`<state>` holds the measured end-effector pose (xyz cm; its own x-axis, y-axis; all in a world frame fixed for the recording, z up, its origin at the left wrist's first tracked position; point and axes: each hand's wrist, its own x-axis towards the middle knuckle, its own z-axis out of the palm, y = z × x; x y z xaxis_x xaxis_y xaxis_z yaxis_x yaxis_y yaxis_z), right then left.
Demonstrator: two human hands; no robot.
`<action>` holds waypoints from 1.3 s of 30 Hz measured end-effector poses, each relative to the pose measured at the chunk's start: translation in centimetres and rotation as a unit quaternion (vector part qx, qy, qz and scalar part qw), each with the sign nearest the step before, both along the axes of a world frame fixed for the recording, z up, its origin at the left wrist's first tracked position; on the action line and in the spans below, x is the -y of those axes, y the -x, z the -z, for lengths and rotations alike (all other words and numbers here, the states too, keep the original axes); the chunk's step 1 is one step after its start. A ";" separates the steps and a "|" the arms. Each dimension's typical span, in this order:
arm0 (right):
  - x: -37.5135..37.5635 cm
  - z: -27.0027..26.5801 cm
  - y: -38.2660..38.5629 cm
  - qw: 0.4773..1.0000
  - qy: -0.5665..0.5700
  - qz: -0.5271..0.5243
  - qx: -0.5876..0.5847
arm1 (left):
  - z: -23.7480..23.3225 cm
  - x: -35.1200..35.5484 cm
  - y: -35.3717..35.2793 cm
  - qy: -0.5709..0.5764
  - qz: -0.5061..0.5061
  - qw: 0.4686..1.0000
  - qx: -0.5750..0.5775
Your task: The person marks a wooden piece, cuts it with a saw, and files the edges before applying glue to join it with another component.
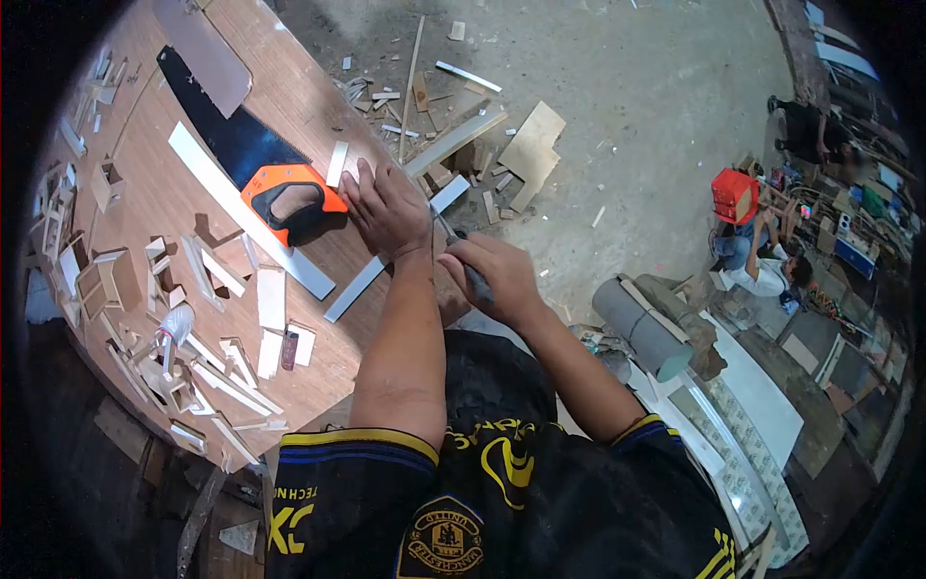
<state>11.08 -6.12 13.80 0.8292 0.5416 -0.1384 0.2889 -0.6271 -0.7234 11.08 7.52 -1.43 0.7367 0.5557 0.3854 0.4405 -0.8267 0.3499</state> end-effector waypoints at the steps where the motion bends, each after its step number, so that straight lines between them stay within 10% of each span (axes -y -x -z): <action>1: 0.2 -0.6 -0.5 1.000 -0.025 -0.001 0.011 | 0.1 -0.2 -0.1 -0.009 -0.001 1.000 0.021; 14: -1.0 -6.6 -2.1 0.917 0.356 -0.177 -0.036 | 1.4 0.8 1.9 0.042 0.019 0.999 0.011; 39: -2.6 -2.7 -1.1 0.862 0.450 -0.221 -0.077 | 0.5 2.7 2.5 0.015 -0.036 0.997 -0.068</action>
